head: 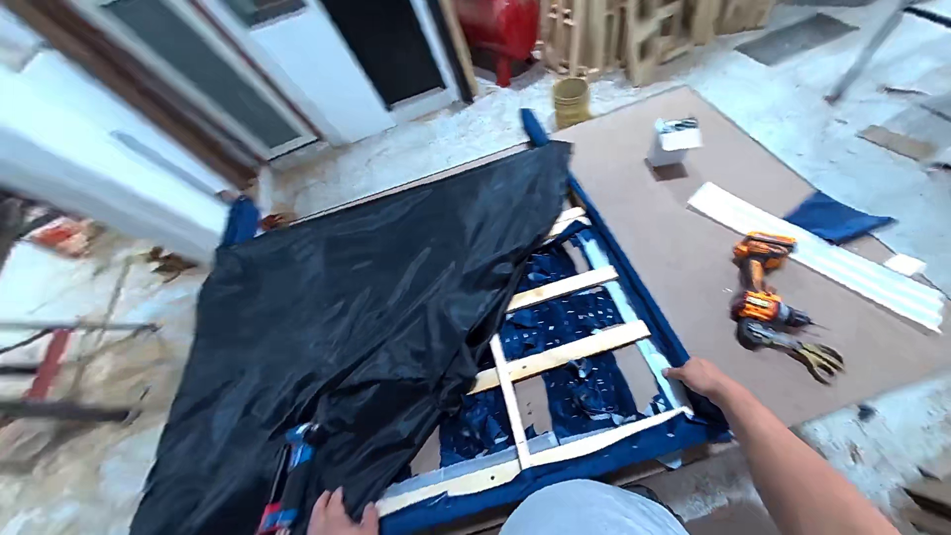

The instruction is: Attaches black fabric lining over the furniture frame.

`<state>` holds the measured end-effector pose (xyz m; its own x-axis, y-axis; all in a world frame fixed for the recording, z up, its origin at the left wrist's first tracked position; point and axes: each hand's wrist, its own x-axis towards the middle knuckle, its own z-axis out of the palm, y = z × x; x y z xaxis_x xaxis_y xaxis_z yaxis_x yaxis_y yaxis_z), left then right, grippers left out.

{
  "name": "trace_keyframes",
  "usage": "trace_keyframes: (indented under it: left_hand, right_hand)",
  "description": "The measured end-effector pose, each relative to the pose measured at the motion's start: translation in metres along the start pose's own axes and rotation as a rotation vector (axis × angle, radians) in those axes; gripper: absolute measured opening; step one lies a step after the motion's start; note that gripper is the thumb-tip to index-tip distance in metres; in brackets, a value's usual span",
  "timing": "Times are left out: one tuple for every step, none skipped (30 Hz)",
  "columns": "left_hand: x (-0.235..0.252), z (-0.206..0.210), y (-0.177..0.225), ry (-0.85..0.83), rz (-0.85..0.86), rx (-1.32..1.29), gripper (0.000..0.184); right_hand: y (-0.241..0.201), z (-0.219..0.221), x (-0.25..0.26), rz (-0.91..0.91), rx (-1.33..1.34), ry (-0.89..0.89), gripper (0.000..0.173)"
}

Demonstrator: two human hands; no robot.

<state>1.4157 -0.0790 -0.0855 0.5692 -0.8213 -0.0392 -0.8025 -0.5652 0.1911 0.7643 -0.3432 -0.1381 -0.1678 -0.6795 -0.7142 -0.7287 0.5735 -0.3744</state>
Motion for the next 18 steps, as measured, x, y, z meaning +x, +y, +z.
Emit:
trace_keyframes:
  left_hand:
    - [0.003, -0.001, 0.007, -0.005, 0.004, -0.010, 0.065]
    - [0.006, -0.001, 0.015, -0.016, 0.001, -0.012, 0.064]
    - [0.010, -0.001, 0.024, -0.048, -0.005, -0.017, 0.064]
    - [0.015, 0.001, 0.032, -0.083, -0.004, -0.022, 0.066]
    - [0.018, 0.005, 0.038, -0.102, 0.009, -0.033, 0.067]
    - [0.021, 0.009, 0.041, -0.099, 0.030, -0.042, 0.067]
    - [0.024, 0.013, 0.042, -0.078, 0.052, -0.050, 0.066]
    - [0.028, 0.017, 0.041, -0.054, 0.066, -0.046, 0.064]
    - [0.032, 0.018, 0.036, -0.038, 0.071, -0.032, 0.062]
    - [0.036, 0.019, 0.028, -0.026, 0.074, -0.022, 0.061]
    - [0.039, 0.019, 0.017, -0.017, 0.080, -0.015, 0.060]
    - [0.042, 0.019, 0.005, -0.010, 0.081, -0.012, 0.059]
    - [0.046, 0.017, -0.005, 0.012, 0.079, -0.018, 0.059]
    - [0.053, 0.012, -0.016, 0.044, 0.072, -0.027, 0.060]
    - [0.060, 0.005, -0.025, 0.079, 0.050, -0.047, 0.061]
    - [0.069, -0.003, -0.034, 0.114, 0.009, -0.064, 0.063]
    - [0.078, -0.012, -0.042, 0.135, -0.052, -0.075, 0.066]
    - [0.088, -0.019, -0.050, 0.132, -0.124, -0.079, 0.069]
  right_hand:
    - [-0.002, 0.001, 0.000, 0.003, -0.003, 0.022, 0.059]
    - [-0.003, 0.004, -0.001, 0.010, -0.006, 0.060, 0.063]
    - [-0.003, 0.007, -0.001, 0.025, -0.028, 0.109, 0.068]
    - [-0.003, 0.009, -0.002, 0.029, -0.065, 0.173, 0.072]
    - [-0.005, 0.013, -0.007, 0.011, -0.098, 0.262, 0.074]
    - [-0.009, 0.017, -0.017, -0.037, -0.117, 0.371, 0.075]
    - [-0.017, 0.022, -0.028, -0.124, -0.133, 0.483, 0.076]
    - [-0.028, 0.027, -0.038, -0.234, -0.157, 0.572, 0.075]
    - [-0.044, 0.033, -0.046, -0.348, -0.186, 0.631, 0.071]
    - [-0.065, 0.041, -0.056, -0.457, -0.202, 0.637, 0.065]
    - [-0.089, 0.051, -0.068, -0.551, -0.218, 0.590, 0.059]
    - [-0.117, 0.065, -0.081, -0.619, -0.238, 0.516, 0.054]
    - [-0.146, 0.082, -0.092, -0.676, -0.273, 0.445, 0.049]
    - [-0.176, 0.104, -0.101, -0.724, -0.313, 0.374, 0.046]
    - [-0.205, 0.128, -0.110, -0.773, -0.362, 0.307, 0.044]
    - [-0.233, 0.155, -0.119, -0.816, -0.412, 0.250, 0.044]
    - [-0.259, 0.183, -0.127, -0.861, -0.448, 0.208, 0.046]
    - [-0.284, 0.211, -0.135, -0.894, -0.476, 0.179, 0.052]
